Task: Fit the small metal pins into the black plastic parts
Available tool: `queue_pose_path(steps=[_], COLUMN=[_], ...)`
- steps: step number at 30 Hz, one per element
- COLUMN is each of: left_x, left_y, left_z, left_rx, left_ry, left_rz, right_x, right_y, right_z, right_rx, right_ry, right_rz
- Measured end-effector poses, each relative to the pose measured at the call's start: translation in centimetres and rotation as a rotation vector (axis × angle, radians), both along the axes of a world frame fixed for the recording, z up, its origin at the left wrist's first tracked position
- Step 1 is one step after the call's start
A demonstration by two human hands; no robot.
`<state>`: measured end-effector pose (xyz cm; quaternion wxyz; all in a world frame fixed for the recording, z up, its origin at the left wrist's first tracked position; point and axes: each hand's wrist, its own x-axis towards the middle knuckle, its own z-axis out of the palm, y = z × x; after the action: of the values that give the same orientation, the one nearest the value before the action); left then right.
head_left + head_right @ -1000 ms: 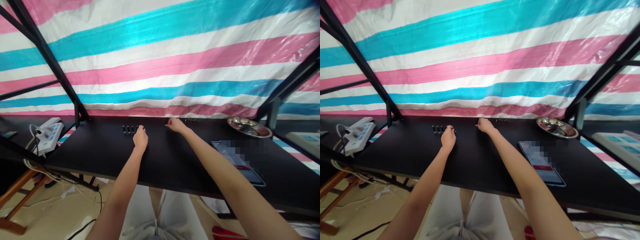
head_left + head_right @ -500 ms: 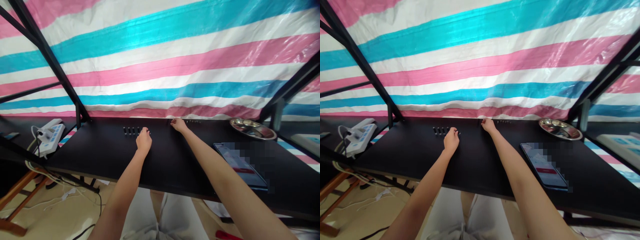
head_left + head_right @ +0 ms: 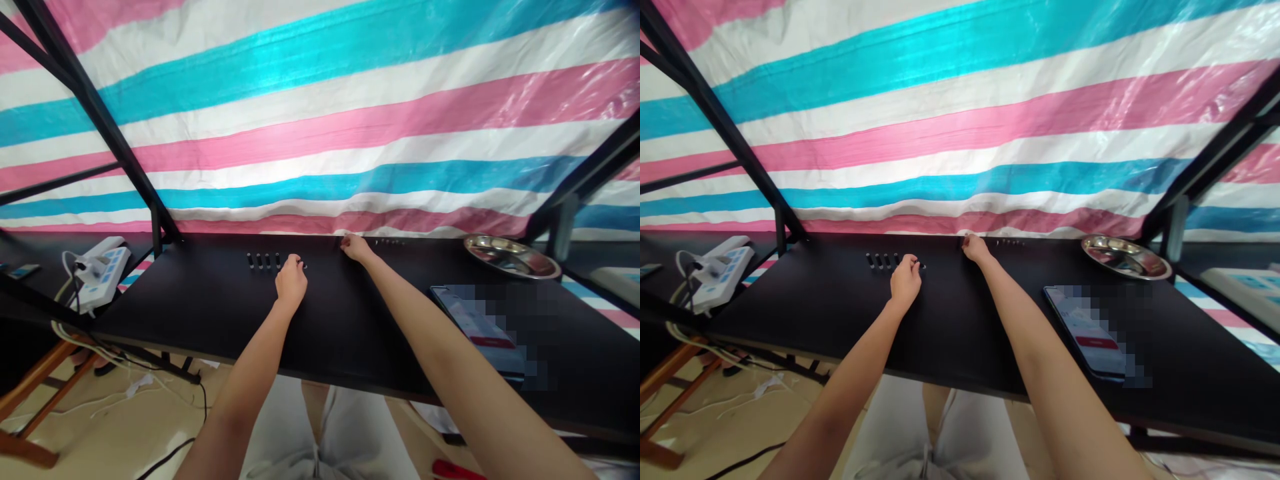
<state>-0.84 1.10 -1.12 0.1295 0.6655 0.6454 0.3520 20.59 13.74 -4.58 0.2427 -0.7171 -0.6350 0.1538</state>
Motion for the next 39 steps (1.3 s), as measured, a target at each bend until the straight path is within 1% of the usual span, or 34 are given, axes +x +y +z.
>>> queue_pose_path(steps=[4, 10, 14, 17, 20, 22, 26, 30, 33, 36, 39], left_x=[0.0, 0.2, 0.3, 0.4, 0.4, 0.4, 0.3, 0.4, 0.4, 0.4, 0.4], left_y=[0.3, 0.8, 0.7, 0.5, 0.3, 0.2, 0.1, 0.0, 0.0, -0.1, -0.1], left_z=[-0.2, -1.0, -1.4, -1.3, -1.1, -1.0, -0.7, -0.6, -0.5, -0.5, -0.5], left_rx=[0.036, 0.073, 0.071, 0.075, 0.063, 0.055, 0.047, 0.048, 0.045, 0.049, 0.053], left_ry=[-0.066, -0.189, -0.196, -0.182, -0.173, -0.168, -0.157, -0.153, -0.153, -0.159, -0.164], left_rz=[-0.035, -0.160, -0.194, -0.205, -0.214, -0.219, -0.223, -0.226, -0.237, -0.245, -0.240], right_x=[0.3, 0.1, -0.4, -0.2, 0.0, 0.1, 0.2, 0.7, 1.0, 1.1, 0.9], right_y=[-0.8, -3.9, -5.3, -5.5, -5.3, -5.0, -4.2, -3.0, -2.1, -1.5, -1.2], right_z=[0.8, 2.0, 2.2, 2.2, 2.1, 2.0, 2.1, 2.8, 3.6, 4.1, 4.0], right_rx=[-0.046, -0.072, -0.095, -0.017, 0.076, 0.067, 0.024, 0.015, 0.010, -0.042, -0.095], right_ry=[-0.017, -0.113, -0.163, -0.208, -0.318, -0.380, -0.426, -0.381, -0.266, -0.138, -0.064], right_rz=[-0.011, -0.065, -0.101, -0.073, -0.053, -0.026, 0.046, 0.049, 0.018, 0.060, 0.097])
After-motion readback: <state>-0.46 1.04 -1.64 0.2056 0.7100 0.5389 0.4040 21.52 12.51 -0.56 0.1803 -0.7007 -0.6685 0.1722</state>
